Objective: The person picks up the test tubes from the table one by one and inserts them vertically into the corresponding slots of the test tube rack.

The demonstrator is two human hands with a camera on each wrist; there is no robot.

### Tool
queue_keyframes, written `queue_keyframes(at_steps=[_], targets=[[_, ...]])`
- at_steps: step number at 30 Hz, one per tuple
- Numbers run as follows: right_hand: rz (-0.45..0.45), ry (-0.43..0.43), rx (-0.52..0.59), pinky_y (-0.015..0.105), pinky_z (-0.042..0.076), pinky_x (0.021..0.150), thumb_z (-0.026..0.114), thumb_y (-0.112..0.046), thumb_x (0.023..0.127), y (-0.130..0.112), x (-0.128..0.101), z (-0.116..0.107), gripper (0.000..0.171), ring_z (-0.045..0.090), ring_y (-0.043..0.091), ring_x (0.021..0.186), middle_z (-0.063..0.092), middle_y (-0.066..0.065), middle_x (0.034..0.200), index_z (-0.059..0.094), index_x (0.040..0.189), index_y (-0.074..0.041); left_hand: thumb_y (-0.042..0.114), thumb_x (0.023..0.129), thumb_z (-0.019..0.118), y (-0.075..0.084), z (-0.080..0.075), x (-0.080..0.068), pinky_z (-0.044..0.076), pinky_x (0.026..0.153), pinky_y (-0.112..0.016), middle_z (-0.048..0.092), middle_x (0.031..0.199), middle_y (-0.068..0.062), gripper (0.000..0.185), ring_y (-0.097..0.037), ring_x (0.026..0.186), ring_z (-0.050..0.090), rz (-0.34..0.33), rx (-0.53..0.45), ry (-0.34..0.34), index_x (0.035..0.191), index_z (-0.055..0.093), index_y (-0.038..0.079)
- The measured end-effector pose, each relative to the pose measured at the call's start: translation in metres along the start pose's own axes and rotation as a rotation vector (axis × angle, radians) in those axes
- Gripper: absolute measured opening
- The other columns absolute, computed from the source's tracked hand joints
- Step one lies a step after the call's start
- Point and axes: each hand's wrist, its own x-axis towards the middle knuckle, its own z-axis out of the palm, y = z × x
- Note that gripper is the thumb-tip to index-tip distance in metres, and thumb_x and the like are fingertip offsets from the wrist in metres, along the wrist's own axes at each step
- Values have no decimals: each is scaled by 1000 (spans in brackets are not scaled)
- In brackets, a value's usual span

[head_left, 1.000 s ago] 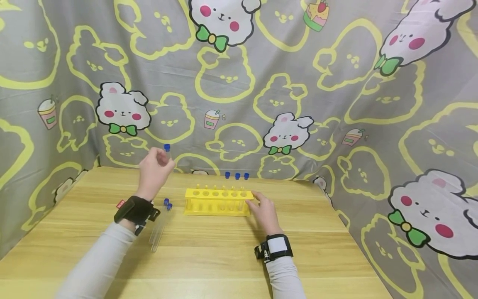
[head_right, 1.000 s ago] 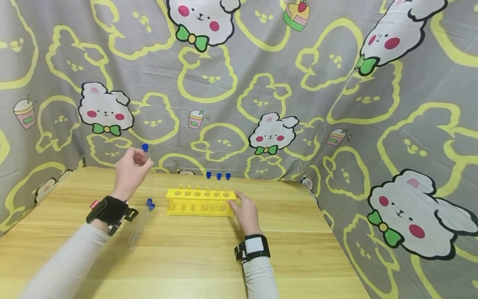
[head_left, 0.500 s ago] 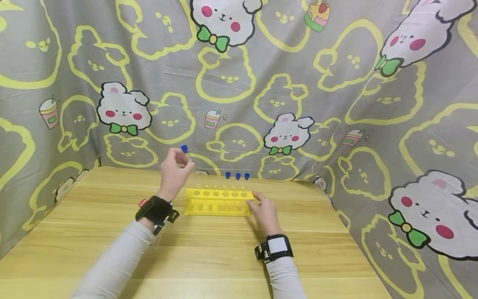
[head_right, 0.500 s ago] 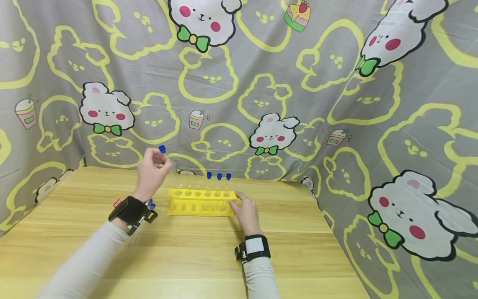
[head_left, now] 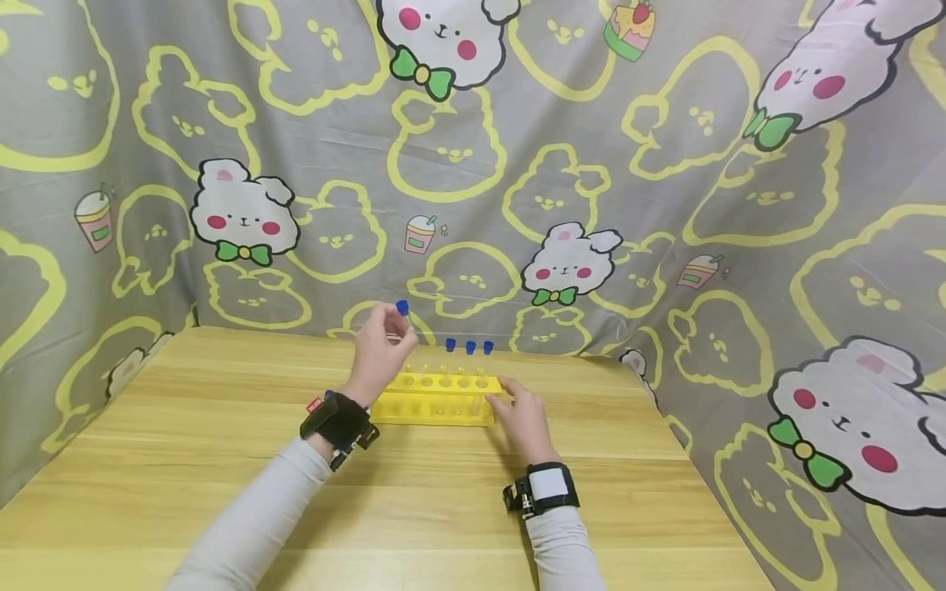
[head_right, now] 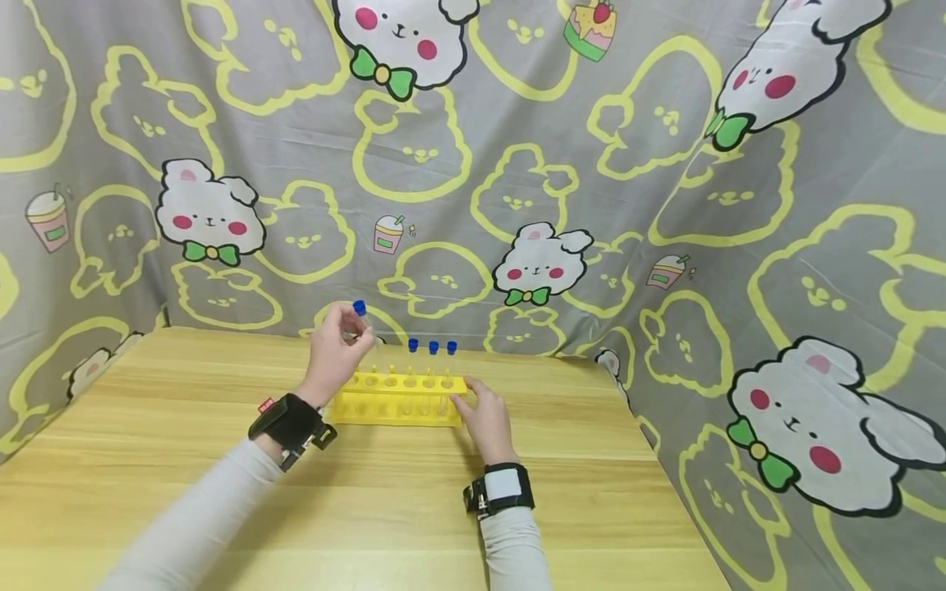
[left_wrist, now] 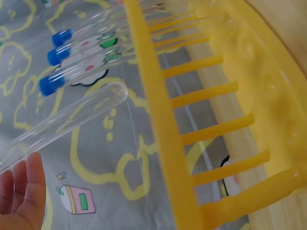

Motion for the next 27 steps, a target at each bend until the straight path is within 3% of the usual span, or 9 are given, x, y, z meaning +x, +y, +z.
queue_keyframes(at_steps=[9, 17, 27], targets=[[4, -3, -6, 50, 50, 99, 67, -34, 91, 1, 0, 0, 50, 59, 35, 121, 61, 15, 133, 57, 134, -10, 7, 87, 61, -10, 13, -8, 58, 71, -31, 60, 91, -8, 24, -20, 84, 62, 32, 50, -111, 108, 49, 6], [10, -4, -3, 49, 50, 99, 67, -34, 91, 0, 1, 1, 50, 59, 35, 121, 61, 15, 133, 57, 134, -10, 6, 87, 60, -21, 21, -15, 57, 73, -33, 61, 91, -8, 25, -20, 84, 62, 1, 72, -201, 110, 50, 5], [4, -1, -5, 48, 51, 99, 67, -33, 90, 0, 0, 1, 50, 60, 34, 121, 61, 15, 133, 58, 134, -9, 5, 86, 61, -36, 28, -23, 56, 73, -28, 61, 89, -6, 26, -18, 82, 61, -31, 131, -221, 110, 52, 1]])
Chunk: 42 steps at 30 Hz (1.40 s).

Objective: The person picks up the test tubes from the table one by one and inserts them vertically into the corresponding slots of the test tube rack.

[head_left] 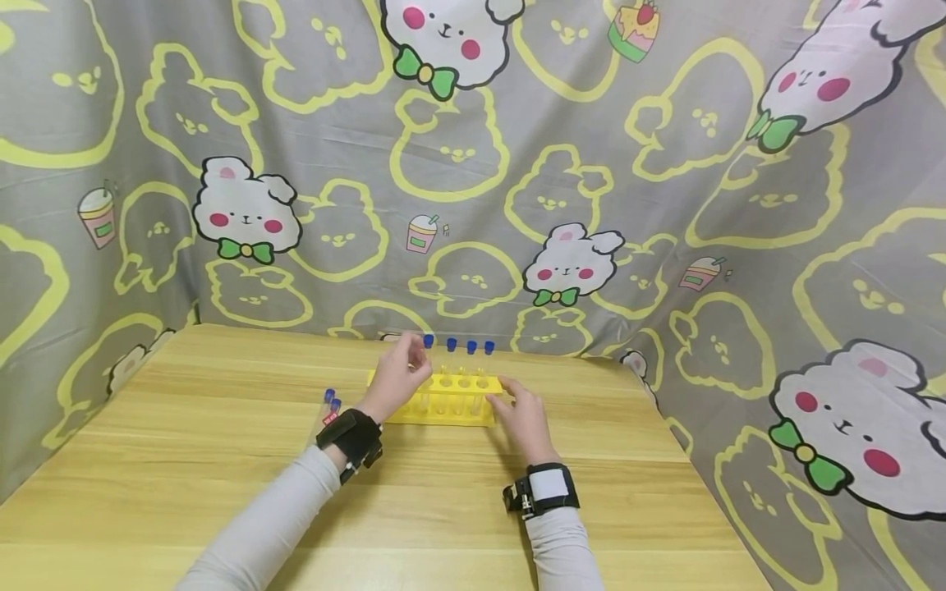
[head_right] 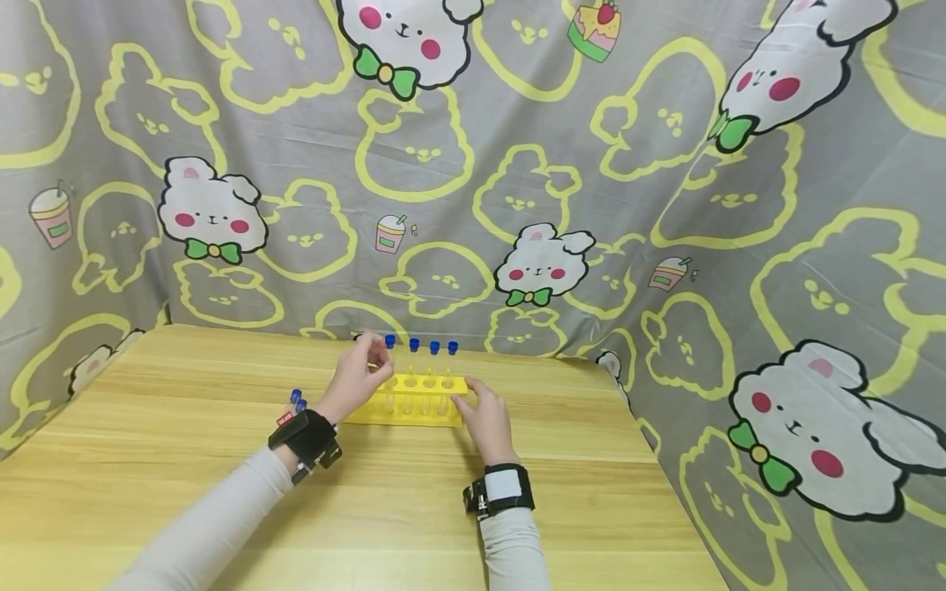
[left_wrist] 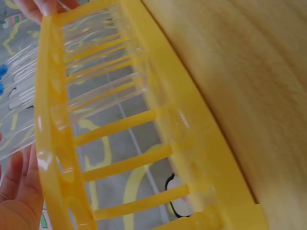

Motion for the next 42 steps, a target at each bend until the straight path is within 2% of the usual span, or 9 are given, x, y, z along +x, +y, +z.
queue_keyframes(at_steps=[9, 17, 24, 30, 35, 42], targets=[[2, -2, 8, 48, 51, 99, 67, -33, 91, 0, 0, 0, 50, 59, 34, 122, 61, 14, 134, 58, 134, -9, 4, 83, 64, -5, 4, -2, 55, 73, -28, 61, 87, -7, 29, -18, 80, 61, 2, 36, 2, 110, 53, 1], [0, -2, 10, 49, 51, 99, 67, -33, 91, 0, -1, 0, 51, 59, 34, 122, 61, 14, 134, 57, 134, -9, 1, 82, 65, -8, 7, -2, 56, 74, -29, 60, 89, -8, 30, -18, 81, 62, 14, 31, 1, 109, 53, 3], [-8, 5, 10, 49, 51, 98, 67, -32, 91, -1, -1, -1, 50, 59, 34, 121, 61, 14, 134, 57, 134, -8, 3, 83, 65, -5, 4, -4, 57, 77, -33, 61, 96, -10, 35, -21, 85, 65, -27, -7, -12, 116, 53, 1], [-3, 2, 11, 49, 51, 98, 67, -32, 91, -2, -1, -1, 50, 59, 34, 122, 61, 13, 134, 57, 134, -9, 7, 86, 66, -1, -12, -7, 57, 80, -36, 61, 100, -13, 36, -23, 88, 65, -65, 7, -29, 118, 52, 3], [4, -1, 6, 49, 51, 99, 67, -33, 91, -2, 0, 0, 50, 59, 33, 122, 61, 13, 134, 57, 134, -9, 6, 87, 66, 1, -34, -12, 57, 80, -37, 61, 100, -14, 37, -23, 88, 64, -52, 51, -39, 121, 51, 3], [5, 2, 0, 49, 51, 98, 67, -32, 91, -2, -1, -2, 49, 60, 35, 121, 62, 13, 133, 57, 134, -9, 5, 86, 66, -11, -59, -21, 57, 76, -36, 62, 97, -14, 35, -23, 85, 63, -24, 140, -33, 118, 52, 3]])
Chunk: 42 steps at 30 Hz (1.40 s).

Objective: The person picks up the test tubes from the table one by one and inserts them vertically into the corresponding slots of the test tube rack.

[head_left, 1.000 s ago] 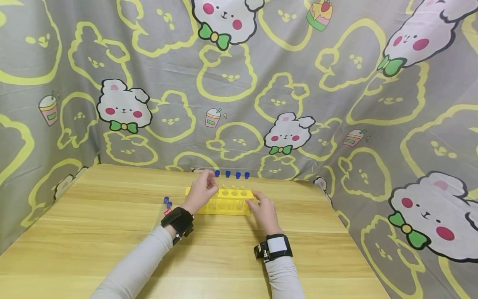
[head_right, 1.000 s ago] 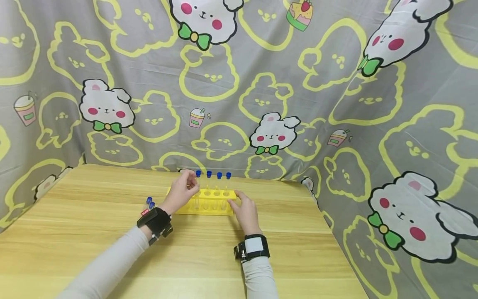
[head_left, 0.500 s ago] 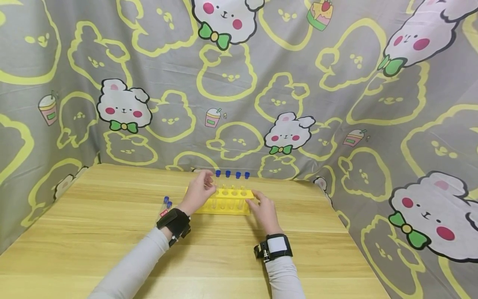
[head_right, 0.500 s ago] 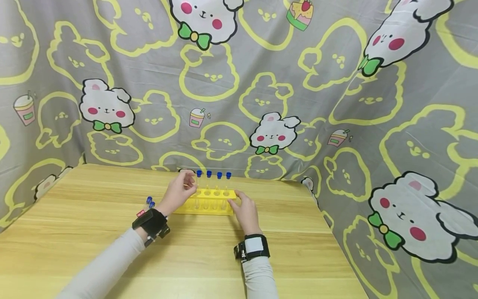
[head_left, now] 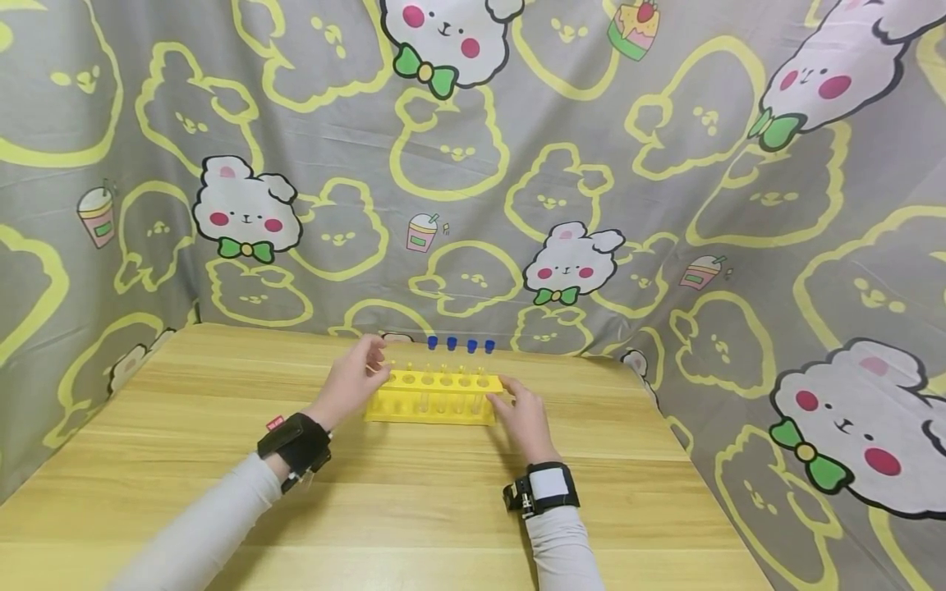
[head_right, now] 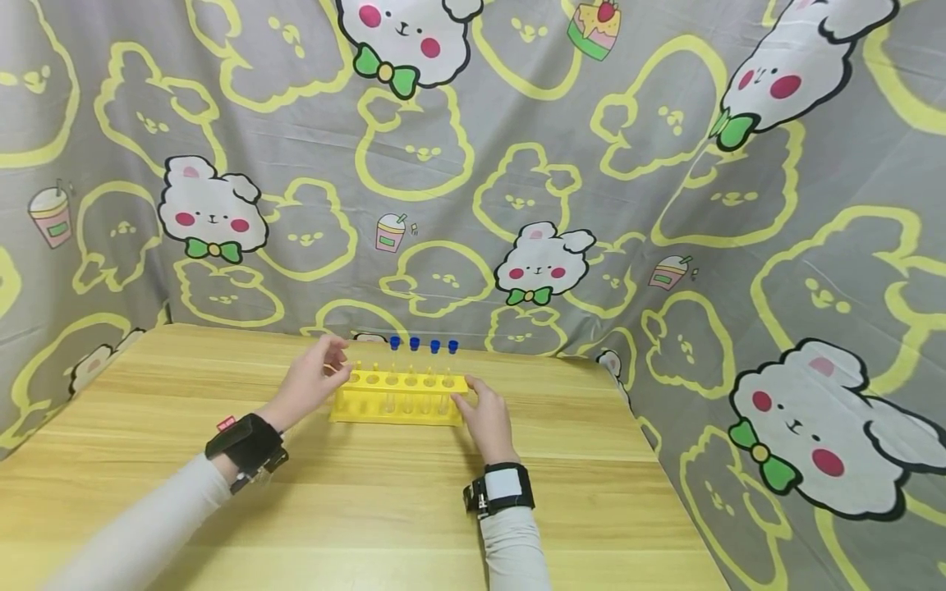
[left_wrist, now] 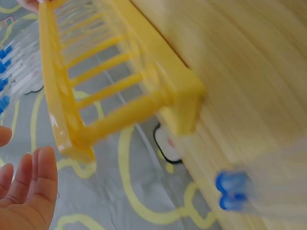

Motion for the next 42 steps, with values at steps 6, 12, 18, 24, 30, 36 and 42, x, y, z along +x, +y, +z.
queue_keyframes(at_steps=[6, 12, 18, 24, 30, 36, 42], targets=[[6, -6, 23, 49, 51, 98, 66, -31, 92, 0, -1, -1, 49, 59, 36, 121, 60, 14, 135, 57, 134, -8, 6, 86, 64, -17, -15, -8, 56, 74, -40, 62, 95, -15, 32, -25, 83, 63, -36, 78, 11, 115, 53, 0], [15, -13, 39, 49, 50, 100, 66, -32, 92, 1, -1, 0, 50, 58, 36, 123, 59, 13, 137, 56, 135, -9, 11, 89, 60, -33, -29, -17, 54, 72, -39, 60, 95, -15, 29, -27, 85, 63, -126, 131, -19, 115, 52, 1], [11, -15, 38, 49, 50, 99, 66, -32, 91, -1, -1, 0, 49, 57, 35, 123, 59, 13, 136, 57, 134, -9, 11, 89, 60, -51, -39, -22, 49, 64, -33, 61, 93, -18, 28, -26, 78, 60, -221, 185, -91, 112, 55, -4], [5, -14, 36, 49, 50, 100, 66, -32, 92, 0, -1, 0, 50, 57, 35, 124, 59, 13, 137, 56, 135, -9, 10, 86, 63, -62, -45, -25, 50, 64, -37, 65, 89, -21, 20, -26, 75, 59, -270, 266, -194, 96, 59, -7], [-17, -4, 37, 49, 51, 99, 66, -30, 92, 0, -2, -1, 50, 58, 35, 122, 60, 14, 135, 56, 135, -7, 8, 84, 58, -69, -46, -29, 26, 46, -20, 32, 53, 5, 33, -9, 48, 31, -338, 276, -287, 58, 39, 14], [6, -5, 38, 49, 50, 100, 66, -32, 92, 0, -1, -1, 50, 57, 35, 124, 59, 13, 136, 57, 135, -9, 11, 85, 56, -73, -46, -29, 23, 45, -19, 26, 50, 9, 39, -6, 45, 25, -382, 259, -319, 55, 32, 19], [-11, -7, 36, 49, 51, 99, 66, -31, 92, -1, -2, -1, 49, 57, 35, 123, 60, 14, 136, 57, 134, -7, 13, 86, 58, -75, -46, -29, 33, 41, -18, 32, 47, 8, 41, -7, 41, 36, -444, 249, -352, 52, 35, 18]])
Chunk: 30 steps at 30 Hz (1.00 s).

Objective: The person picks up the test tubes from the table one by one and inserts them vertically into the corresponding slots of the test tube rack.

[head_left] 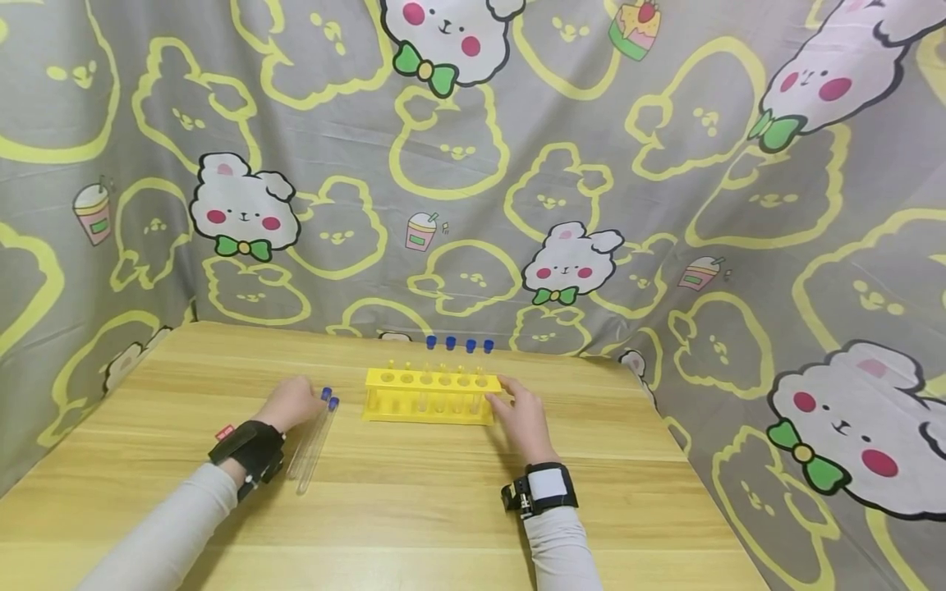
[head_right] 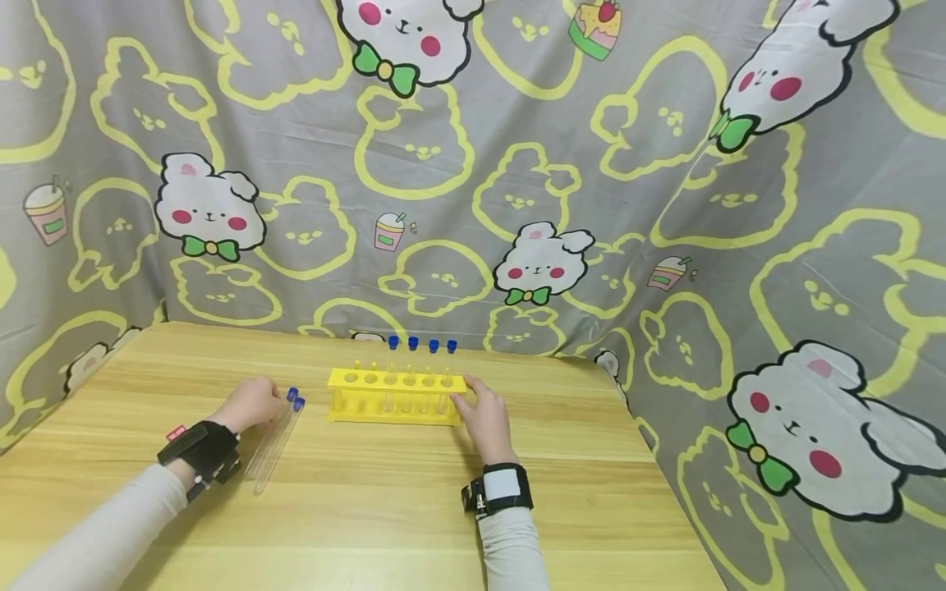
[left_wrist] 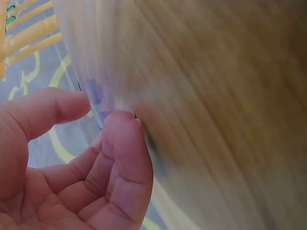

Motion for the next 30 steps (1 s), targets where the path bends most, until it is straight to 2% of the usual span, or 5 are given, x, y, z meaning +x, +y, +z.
queue_keyframes(at_steps=[4, 12, 22, 26, 30], targets=[[-4, 0, -3, 48, 51, 99, 66, -31, 92, -1, 1, 0, 50, 58, 35, 123, 60, 14, 136, 56, 135, -7, 14, 86, 60, -2, -1, 0, 34, 39, -17, 37, 42, 8, 43, -7, 38, 40, -9, -21, -28, 49, 38, 18], [-24, 10, -1, 48, 51, 98, 66, -29, 92, 2, 1, 1, 49, 58, 35, 122, 61, 15, 134, 57, 133, -6, 14, 85, 62, -3, 0, 1, 37, 40, -18, 41, 41, 7, 42, -10, 38, 48, -4, -20, -16, 49, 41, 17], [8, -2, 3, 48, 50, 100, 66, -31, 92, 1, 2, 2, 50, 57, 34, 124, 59, 13, 136, 56, 135, -8, 22, 90, 55, 1, -6, -1, 30, 40, -20, 39, 44, 9, 38, -7, 38, 36, -23, -112, -43, 55, 41, 18], [10, -5, 0, 48, 50, 100, 66, -32, 92, 1, 1, 2, 50, 57, 34, 124, 59, 13, 137, 56, 135, -9, 24, 90, 59, 3, -9, -2, 33, 42, -21, 40, 47, 8, 36, -8, 40, 40, 7, -124, 11, 58, 44, 16], [4, -4, 5, 48, 50, 100, 66, -32, 92, 0, 1, 1, 50, 57, 34, 124, 59, 14, 136, 57, 134, -8, 23, 87, 59, 7, -12, -4, 38, 47, -24, 49, 57, 3, 22, -12, 48, 46, 33, -127, 97, 72, 52, 9]])
